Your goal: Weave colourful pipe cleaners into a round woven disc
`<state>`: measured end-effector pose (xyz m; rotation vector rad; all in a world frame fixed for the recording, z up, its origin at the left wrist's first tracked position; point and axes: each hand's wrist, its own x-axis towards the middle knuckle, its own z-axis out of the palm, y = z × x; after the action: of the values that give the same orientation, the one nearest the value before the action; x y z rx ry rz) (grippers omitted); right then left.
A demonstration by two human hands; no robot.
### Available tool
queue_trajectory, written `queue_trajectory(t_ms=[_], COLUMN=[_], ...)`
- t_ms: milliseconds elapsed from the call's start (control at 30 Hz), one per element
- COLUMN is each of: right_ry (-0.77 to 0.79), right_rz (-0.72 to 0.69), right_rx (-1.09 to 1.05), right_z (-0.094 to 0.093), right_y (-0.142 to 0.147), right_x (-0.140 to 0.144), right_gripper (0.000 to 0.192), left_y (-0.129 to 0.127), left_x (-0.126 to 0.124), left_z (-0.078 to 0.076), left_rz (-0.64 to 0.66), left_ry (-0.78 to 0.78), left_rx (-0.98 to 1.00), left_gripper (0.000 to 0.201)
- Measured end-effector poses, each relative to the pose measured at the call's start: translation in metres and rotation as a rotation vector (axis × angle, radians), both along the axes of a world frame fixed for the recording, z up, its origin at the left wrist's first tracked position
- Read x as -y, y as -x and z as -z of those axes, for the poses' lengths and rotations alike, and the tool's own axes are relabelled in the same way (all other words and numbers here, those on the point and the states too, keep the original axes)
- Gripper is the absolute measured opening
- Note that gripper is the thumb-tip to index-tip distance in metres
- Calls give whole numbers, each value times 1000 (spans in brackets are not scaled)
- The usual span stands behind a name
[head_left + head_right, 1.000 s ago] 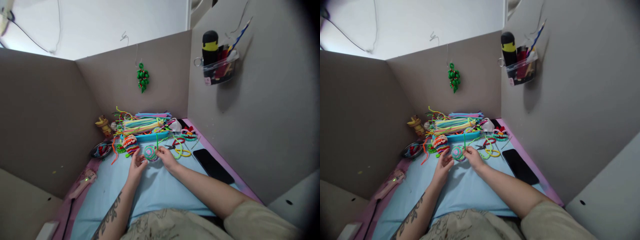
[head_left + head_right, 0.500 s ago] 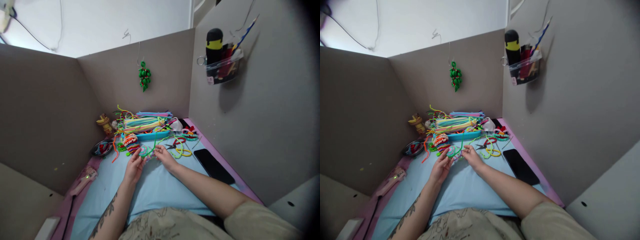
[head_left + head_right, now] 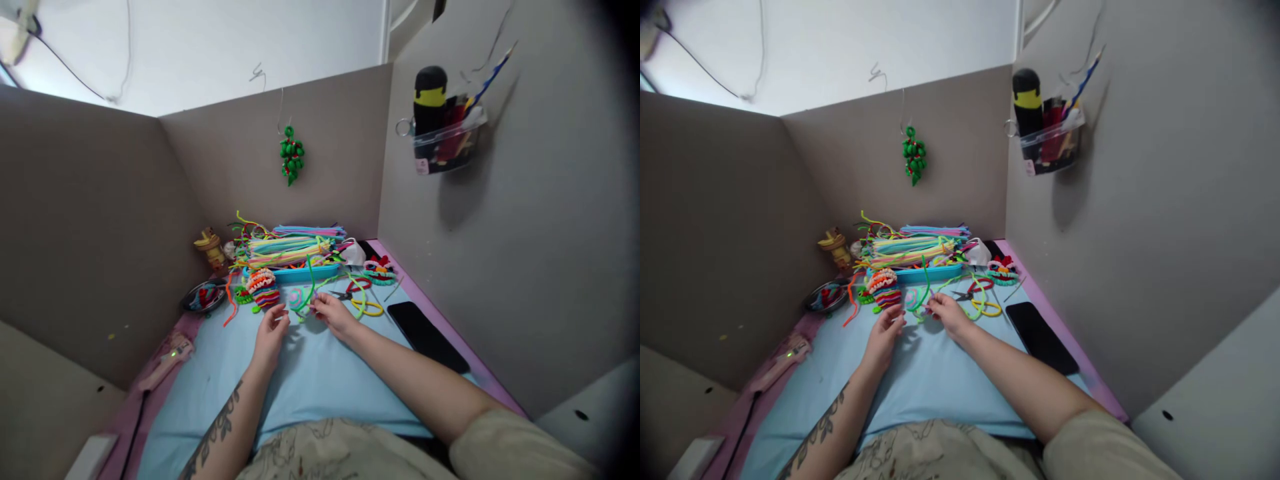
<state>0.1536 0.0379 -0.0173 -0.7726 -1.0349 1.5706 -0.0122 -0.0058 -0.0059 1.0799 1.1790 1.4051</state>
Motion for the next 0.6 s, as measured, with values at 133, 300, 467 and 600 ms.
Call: queue_trajectory(t_ms=[133, 300, 467, 600], right_ry=[-82, -146, -169, -128], right_rz=[-117, -109, -142, -45], right_rx=[78, 178, 208, 154], right_z=[1, 3, 0, -2], right_y=[-4, -5, -6, -4], right_x=[-3, -3, 0, 1], right_gripper=[29, 24, 22, 22], left_y=[0, 0, -1, -2], left_x=[-1, 4, 8, 7], left_z=[2, -3, -8, -10], left_rz=[6, 30, 148, 131], left_ry=[-209, -256, -101, -74], left_rx=[-65, -94, 11, 92], left_gripper=[49, 53, 51, 59])
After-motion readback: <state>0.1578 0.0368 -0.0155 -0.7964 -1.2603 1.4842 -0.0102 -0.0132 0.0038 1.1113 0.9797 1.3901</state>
